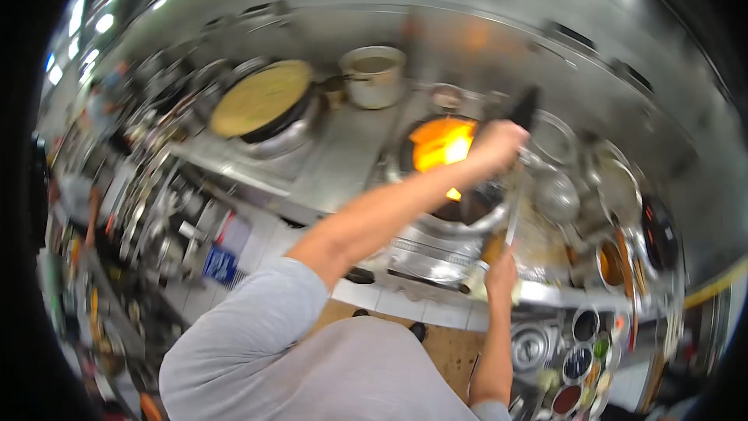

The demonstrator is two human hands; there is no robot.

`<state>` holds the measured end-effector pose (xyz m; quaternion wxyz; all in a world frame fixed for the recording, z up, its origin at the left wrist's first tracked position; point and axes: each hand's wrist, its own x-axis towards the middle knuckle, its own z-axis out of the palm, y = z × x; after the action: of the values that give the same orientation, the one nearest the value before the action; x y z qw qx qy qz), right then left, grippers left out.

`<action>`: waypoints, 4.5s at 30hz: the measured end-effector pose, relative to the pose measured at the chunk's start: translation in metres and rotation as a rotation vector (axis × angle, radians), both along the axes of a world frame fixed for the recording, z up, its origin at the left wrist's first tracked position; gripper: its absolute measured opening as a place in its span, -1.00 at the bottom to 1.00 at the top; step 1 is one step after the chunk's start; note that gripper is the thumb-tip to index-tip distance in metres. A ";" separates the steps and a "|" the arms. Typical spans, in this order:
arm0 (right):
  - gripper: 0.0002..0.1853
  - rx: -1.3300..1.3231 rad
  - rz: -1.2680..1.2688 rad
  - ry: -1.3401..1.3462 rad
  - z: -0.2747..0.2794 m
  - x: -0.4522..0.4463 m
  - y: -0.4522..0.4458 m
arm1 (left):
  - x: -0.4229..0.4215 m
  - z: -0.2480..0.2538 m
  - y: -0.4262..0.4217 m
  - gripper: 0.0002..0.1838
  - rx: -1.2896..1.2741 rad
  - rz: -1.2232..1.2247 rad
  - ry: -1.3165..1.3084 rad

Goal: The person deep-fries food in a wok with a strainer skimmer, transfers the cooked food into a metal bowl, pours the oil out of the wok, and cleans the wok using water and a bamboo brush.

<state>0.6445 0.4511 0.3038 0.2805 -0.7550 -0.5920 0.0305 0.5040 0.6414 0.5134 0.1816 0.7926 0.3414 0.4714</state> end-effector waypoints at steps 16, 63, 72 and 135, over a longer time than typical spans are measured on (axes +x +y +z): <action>-0.80 -0.139 -0.046 1.242 0.064 0.175 0.178 | -0.111 -0.234 -0.015 -0.64 -1.179 -0.010 -1.494; -0.76 -0.267 0.224 2.392 0.191 -0.057 -0.026 | -0.473 -0.100 0.003 -0.57 -0.216 0.976 -0.217; -0.79 -0.297 0.423 2.298 0.240 -0.053 -0.011 | -0.478 0.097 0.013 -0.53 0.074 0.721 0.064; -0.29 -0.398 -0.127 0.268 -0.140 0.077 -0.002 | -0.367 -0.152 0.048 -0.75 -0.666 0.226 -0.014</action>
<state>0.7216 0.4492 0.1634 0.2035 -0.8204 -0.4830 0.2285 0.1372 0.6898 0.3613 0.3792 0.6437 0.5609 0.3566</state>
